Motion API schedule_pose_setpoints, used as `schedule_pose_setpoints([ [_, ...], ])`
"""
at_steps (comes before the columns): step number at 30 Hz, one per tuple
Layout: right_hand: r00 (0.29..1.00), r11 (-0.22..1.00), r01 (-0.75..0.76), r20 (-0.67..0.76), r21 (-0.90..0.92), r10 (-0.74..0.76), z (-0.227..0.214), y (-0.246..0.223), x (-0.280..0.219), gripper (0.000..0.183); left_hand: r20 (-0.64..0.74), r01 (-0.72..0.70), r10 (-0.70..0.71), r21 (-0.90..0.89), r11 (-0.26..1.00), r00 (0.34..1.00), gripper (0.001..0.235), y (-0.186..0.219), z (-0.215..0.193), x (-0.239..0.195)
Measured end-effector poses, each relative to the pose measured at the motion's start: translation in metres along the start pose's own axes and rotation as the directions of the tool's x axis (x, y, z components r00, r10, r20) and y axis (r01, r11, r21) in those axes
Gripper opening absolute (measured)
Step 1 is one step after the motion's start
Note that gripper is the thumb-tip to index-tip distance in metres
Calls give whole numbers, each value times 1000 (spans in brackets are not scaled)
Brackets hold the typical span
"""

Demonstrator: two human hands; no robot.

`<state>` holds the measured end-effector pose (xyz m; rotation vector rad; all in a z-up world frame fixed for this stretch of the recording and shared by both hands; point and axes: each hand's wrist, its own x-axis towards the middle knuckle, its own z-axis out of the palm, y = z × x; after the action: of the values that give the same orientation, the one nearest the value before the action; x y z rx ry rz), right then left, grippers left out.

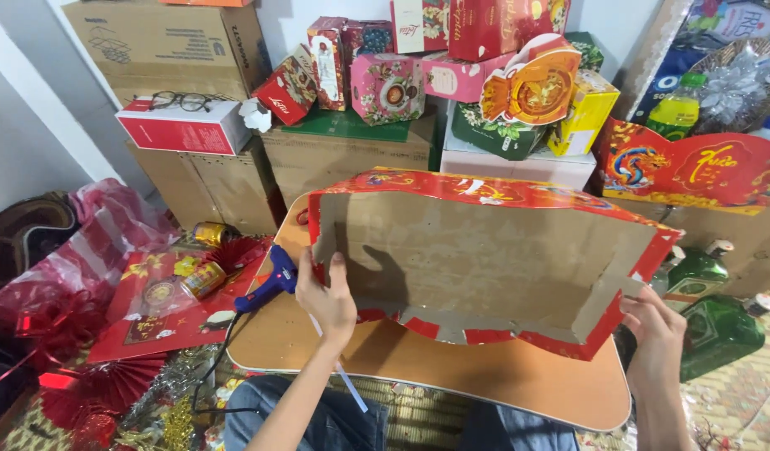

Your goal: The person assembles a red and gold cardboard box by folding and pressing the edges, then uses a hot glue gun to apply glue along the inner rim. They place a small yellow box inside the assembled container.

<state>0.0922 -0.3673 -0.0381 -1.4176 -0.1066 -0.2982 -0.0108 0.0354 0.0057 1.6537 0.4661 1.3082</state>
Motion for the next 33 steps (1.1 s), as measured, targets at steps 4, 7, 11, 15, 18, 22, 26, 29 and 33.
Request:
schedule_pose_setpoints([
  [4, 999, 998, -33, 33, 46, 31, 26, 18, 3, 23, -78, -15, 21, 77, 997, 997, 34, -8, -22, 15],
  [7, 993, 994, -72, 95, 87, 64, 50, 7, -4, 19, -130, -50, 60, 77, 996, 990, 29, -14, -36, 23],
  [11, 992, 995, -63, 116, 72, 55, 52, 8, -2, 18, -117, -79, 81, 16, 997, 990, 28, -7, -39, 23],
  [15, 999, 1000, -7, 35, 5, 7, 15, 19, 11, 25, -66, -39, 38, -11, 999, 997, 30, -1, -16, 11],
  [18, 1000, 1000, 10, -21, -17, -10, -14, 16, 13, 34, -26, -22, 22, -26, 999, 999, 37, 1, 4, 0],
  [22, 999, 998, 30, -17, -57, -31, -15, 7, 9, 37, 44, 31, -30, -26, 999, 999, 32, 15, 4, -2],
  [26, 1000, 1000, -8, -12, 2, 8, -1, 35, 18, 25, -31, 4, -5, -22, 1000, 1000, 35, 1, -12, 10],
  [29, 997, 998, -51, 62, 27, 49, 42, 16, 5, 25, -109, -39, 45, 56, 998, 993, 36, -17, -33, 22],
  [33, 988, 995, -66, 146, 69, 56, 69, 7, -1, 19, -165, -83, 95, 81, 993, 982, 25, -12, -50, 31],
])
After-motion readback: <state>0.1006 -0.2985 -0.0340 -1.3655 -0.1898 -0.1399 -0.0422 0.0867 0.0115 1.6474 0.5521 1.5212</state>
